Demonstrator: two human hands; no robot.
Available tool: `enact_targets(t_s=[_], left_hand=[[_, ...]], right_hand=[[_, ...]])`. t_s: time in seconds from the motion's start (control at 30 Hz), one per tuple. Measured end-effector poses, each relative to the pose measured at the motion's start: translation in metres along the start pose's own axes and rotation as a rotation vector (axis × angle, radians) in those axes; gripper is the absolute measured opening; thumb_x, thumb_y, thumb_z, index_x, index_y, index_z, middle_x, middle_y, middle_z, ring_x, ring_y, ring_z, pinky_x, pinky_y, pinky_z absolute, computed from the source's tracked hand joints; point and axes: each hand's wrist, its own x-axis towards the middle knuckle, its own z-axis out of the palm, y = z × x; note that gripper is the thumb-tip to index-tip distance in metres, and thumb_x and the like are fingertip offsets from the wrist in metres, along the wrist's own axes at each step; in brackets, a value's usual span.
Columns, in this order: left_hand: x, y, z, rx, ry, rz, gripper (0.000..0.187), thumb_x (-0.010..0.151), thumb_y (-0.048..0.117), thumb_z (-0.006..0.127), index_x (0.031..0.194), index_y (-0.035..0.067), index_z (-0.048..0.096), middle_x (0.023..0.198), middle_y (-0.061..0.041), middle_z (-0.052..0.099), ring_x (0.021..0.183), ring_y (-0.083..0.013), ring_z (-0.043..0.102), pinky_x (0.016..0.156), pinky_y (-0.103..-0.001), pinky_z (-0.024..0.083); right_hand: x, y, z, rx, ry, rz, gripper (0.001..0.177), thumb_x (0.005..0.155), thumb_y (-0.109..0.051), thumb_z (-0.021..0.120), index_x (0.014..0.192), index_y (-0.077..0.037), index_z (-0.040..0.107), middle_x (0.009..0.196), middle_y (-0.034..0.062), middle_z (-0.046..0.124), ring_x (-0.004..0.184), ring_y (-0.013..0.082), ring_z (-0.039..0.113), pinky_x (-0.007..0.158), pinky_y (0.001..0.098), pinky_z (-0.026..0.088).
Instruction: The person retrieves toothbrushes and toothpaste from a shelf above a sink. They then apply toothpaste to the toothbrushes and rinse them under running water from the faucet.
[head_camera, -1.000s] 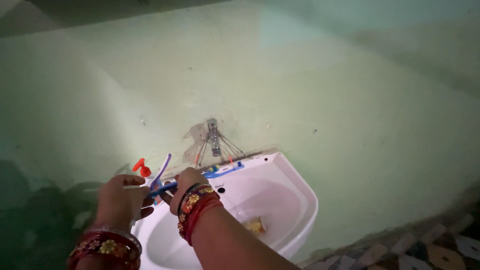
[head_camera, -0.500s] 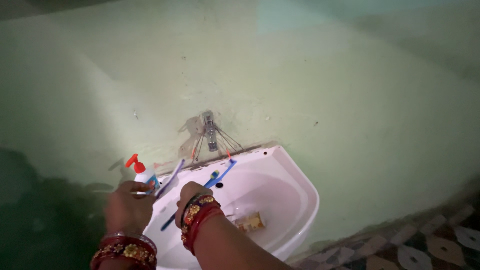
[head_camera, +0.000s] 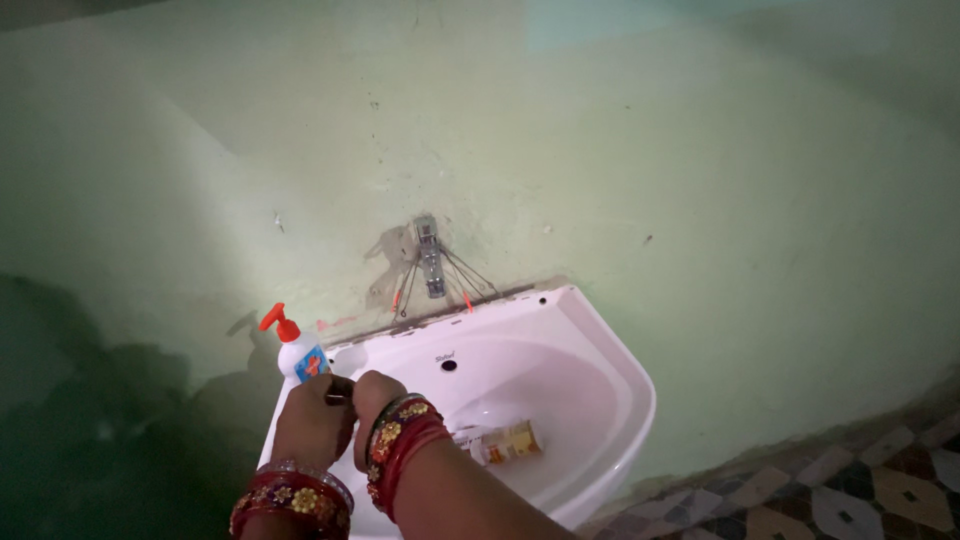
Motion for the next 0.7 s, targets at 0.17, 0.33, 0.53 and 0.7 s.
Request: enact_targets(t_s=[0.17, 0.33, 0.53, 0.7], left_hand=[[0.005, 0.008, -0.009, -0.023, 0.04, 0.039, 0.027, 0.088, 0.01, 0.069, 0.111, -0.002, 0.075, 0.104, -0.019, 0.08, 0.095, -0.0273, 0.077, 0.087, -0.037, 0.056], [0.008, 0.022, -0.02, -0.15, 0.116, 0.037, 0.029, 0.087, 0.01, 0.069, 0.114, 0.0, 0.073, 0.103, -0.018, 0.079, 0.091, -0.0296, 0.078, 0.083, -0.04, 0.058], [0.008, 0.06, -0.049, -0.176, 0.241, 0.116, 0.024, 0.091, 0.009, 0.065, 0.11, -0.001, 0.075, 0.098, -0.017, 0.079, 0.089, -0.0277, 0.075, 0.083, -0.038, 0.057], [-0.004, 0.099, -0.079, -0.291, 0.382, 0.299, 0.024, 0.085, 0.008, 0.069, 0.107, -0.001, 0.074, 0.096, -0.016, 0.078, 0.087, -0.024, 0.073, 0.081, -0.036, 0.055]], right_hand=[[0.007, -0.006, 0.007, 0.248, -0.018, 0.075, 0.036, 0.092, -0.02, 0.055, 0.121, -0.002, 0.067, 0.115, 0.0154, 0.074, 0.104, 0.026, 0.071, 0.09, 0.0381, 0.057], [0.009, -0.016, 0.015, 0.405, -0.023, 0.12, 0.035, 0.094, -0.019, 0.052, 0.121, -0.002, 0.068, 0.114, 0.0153, 0.074, 0.103, 0.0265, 0.071, 0.089, 0.0391, 0.057], [0.01, -0.047, 0.027, 0.391, 0.014, 0.08, 0.036, 0.097, -0.019, 0.048, 0.12, -0.002, 0.068, 0.114, 0.0151, 0.074, 0.102, 0.027, 0.071, 0.089, 0.0401, 0.056], [0.002, -0.08, 0.041, 0.336, -0.019, -0.166, 0.034, 0.097, -0.018, 0.048, 0.107, 0.004, 0.071, 0.101, 0.0198, 0.074, 0.087, 0.0284, 0.07, 0.077, 0.0427, 0.054]])
